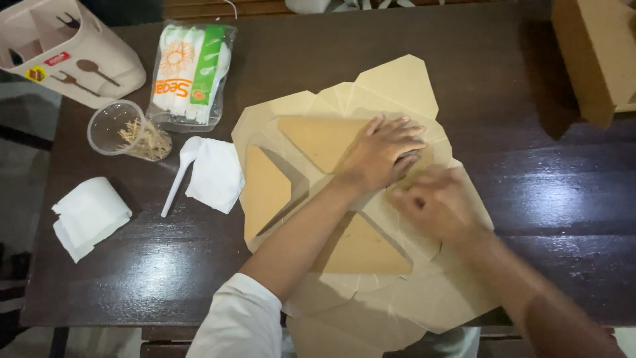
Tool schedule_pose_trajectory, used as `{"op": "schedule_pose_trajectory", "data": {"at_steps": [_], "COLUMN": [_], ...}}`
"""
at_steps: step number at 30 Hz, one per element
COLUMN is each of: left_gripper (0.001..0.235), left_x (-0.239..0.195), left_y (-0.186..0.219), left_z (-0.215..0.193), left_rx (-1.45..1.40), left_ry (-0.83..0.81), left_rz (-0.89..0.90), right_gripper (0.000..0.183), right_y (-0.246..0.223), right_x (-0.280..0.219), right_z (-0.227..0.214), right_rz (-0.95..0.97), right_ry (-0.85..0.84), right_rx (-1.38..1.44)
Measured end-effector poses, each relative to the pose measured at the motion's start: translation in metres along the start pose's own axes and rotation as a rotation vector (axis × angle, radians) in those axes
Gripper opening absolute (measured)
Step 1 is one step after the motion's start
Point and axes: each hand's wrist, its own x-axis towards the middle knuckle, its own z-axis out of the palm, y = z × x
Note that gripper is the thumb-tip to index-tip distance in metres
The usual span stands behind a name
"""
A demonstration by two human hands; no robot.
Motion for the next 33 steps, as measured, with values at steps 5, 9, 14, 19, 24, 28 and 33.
{"op": "schedule_pose_trajectory", "data": {"at_steps": [5,9,14,19,24,28,33], "left_gripper": [0.030,0.031,0.032,0.031,0.032,0.032,0.031], "left_x": [0.003,0.003,0.001,0.002,0.004,0.001,0.005], "left_y": [-0.002,-0.005,-0.004,-0.001,-0.002,0.000,-0.004], "left_z": [0.004,0.011,0.007,0.002,0.003,-0.003,0.004], "left_rx": [-0.021,-0.004,0.024,0.010,-0.010,-0.009,0.017], "left_ry": [0.009,0.009,-0.010,0.002,-0.035,-0.060,0.006], "left_rz": [0.011,0.016,0.016,0.007,0.014,-0.008,0.033], "right_gripper": [0.039,0.035,0.031,0.040,0.044,0.050,0.047], "right_y": [0.018,0.002,0.004,0.021,-0.001,0.013,0.001], "right_x": [-0.004,-0.007,-0.021,-0.003,-0.002,0.000,0.000], "right_z": [0.002,0.006,0.041,0.007,0.009,0.003,0.000], "right_rz": [0.120,0.051,-0.045,0.126,0.008,0.169,0.005], "right_ry": [0.059,-0.066,-0.067,-0.021,-0.138,0.004,0.091], "right_rx": [-0.167,-0.131,-0.094,-0.216,-0.032,-0.239,0.006]}}
